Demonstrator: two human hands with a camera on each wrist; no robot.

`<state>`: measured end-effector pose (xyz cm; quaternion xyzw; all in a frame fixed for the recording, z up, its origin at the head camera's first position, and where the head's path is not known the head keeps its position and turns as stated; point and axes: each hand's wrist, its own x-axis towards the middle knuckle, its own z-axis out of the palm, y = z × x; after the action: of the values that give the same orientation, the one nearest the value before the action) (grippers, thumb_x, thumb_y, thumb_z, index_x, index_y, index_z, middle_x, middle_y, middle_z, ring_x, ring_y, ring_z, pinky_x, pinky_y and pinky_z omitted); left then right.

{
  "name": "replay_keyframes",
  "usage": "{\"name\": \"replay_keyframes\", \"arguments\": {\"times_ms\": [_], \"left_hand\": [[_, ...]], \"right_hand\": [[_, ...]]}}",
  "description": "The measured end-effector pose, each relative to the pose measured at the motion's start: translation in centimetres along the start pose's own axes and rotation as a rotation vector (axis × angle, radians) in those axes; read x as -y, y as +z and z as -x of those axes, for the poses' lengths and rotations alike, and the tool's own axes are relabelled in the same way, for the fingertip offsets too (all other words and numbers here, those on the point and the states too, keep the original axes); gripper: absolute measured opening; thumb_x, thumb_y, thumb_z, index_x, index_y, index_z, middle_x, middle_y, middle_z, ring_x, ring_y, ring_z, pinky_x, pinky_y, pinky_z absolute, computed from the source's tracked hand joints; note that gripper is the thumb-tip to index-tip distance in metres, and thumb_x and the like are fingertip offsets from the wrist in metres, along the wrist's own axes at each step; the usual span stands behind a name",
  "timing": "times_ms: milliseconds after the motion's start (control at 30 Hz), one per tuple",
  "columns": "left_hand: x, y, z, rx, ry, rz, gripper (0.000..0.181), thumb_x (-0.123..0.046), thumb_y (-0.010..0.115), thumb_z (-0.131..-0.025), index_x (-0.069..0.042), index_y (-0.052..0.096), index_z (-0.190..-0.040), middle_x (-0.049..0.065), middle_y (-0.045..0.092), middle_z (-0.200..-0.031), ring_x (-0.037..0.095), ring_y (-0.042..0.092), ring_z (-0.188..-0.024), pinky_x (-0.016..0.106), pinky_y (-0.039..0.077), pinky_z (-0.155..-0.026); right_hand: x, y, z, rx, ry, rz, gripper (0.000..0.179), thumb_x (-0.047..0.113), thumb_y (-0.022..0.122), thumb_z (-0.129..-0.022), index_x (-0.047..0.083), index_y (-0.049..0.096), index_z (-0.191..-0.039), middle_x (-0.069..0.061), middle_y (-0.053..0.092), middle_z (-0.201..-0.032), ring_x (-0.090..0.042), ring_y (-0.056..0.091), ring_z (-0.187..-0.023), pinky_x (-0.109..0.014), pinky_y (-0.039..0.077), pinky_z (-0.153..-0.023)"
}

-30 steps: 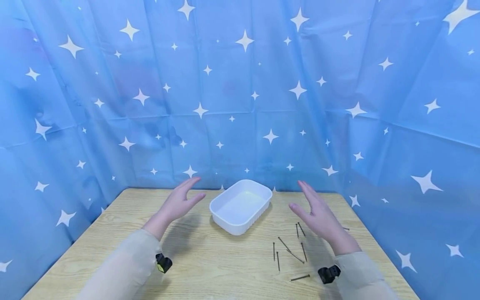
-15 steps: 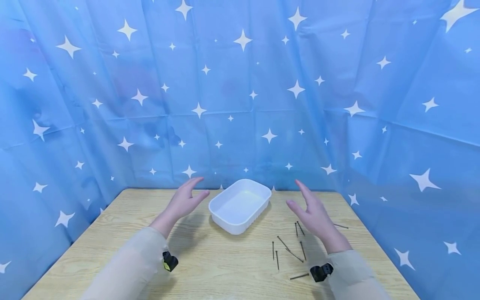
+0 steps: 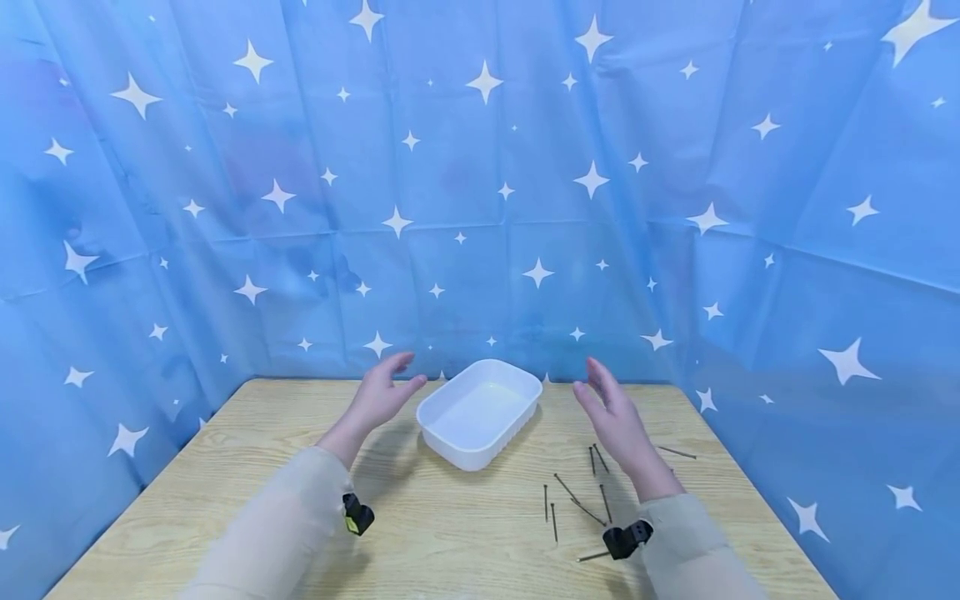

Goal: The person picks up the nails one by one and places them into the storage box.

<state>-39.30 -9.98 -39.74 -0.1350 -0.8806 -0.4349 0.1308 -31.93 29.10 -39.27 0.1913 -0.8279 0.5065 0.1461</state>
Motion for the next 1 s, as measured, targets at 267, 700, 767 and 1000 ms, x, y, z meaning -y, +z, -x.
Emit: {"name": "replay_keyframes", "arguments": {"times_ms": [267,700,767,1000], "left_hand": [[-0.2,1.2,-0.3,0.007,-0.068,0.047,0.063,-0.039,0.071,-0.095,-0.008,0.052,-0.147,0.013,0.055,-0.147,0.033,0.050,-0.135,0.050,0.046,-0.110],[0.1,2.2,-1.3,0.007,-0.135,0.079,0.060,-0.036,0.070,-0.096,-0.003,0.055,-0.144,0.017,0.058,-0.142,0.037,0.053,-0.131,0.050,0.049,-0.107],[0.2,2.3,-1.4,0.015,-0.150,0.086,0.060,-0.036,0.069,-0.096,-0.003,0.055,-0.144,0.017,0.057,-0.143,0.037,0.053,-0.131,0.049,0.049,-0.107],[0.5,2.9,-1.7,0.039,-0.227,0.100,0.062,-0.039,0.067,-0.097,-0.004,0.053,-0.146,0.016,0.057,-0.143,0.036,0.054,-0.130,0.050,0.051,-0.104]], "right_hand": [[0.0,0.7,-0.2,-0.005,0.118,-0.220,0.073,0.045,0.040,-0.109,0.006,0.010,-0.164,-0.022,0.018,-0.165,-0.043,0.019,-0.150,-0.066,0.029,-0.115],[0.0,1.8,-1.3,-0.038,0.292,-0.559,0.081,0.053,0.036,-0.107,0.009,-0.003,-0.164,-0.021,0.008,-0.167,-0.039,0.013,-0.152,-0.065,0.028,-0.116],[0.0,1.9,-1.4,-0.037,0.304,-0.590,0.082,0.054,0.035,-0.107,0.009,-0.005,-0.163,-0.021,0.006,-0.167,-0.039,0.013,-0.152,-0.064,0.029,-0.116],[-0.7,2.6,-1.9,-0.043,0.371,-0.681,0.085,0.057,0.037,-0.106,0.012,-0.006,-0.164,-0.019,0.004,-0.168,-0.037,0.012,-0.153,-0.065,0.030,-0.115]]}}
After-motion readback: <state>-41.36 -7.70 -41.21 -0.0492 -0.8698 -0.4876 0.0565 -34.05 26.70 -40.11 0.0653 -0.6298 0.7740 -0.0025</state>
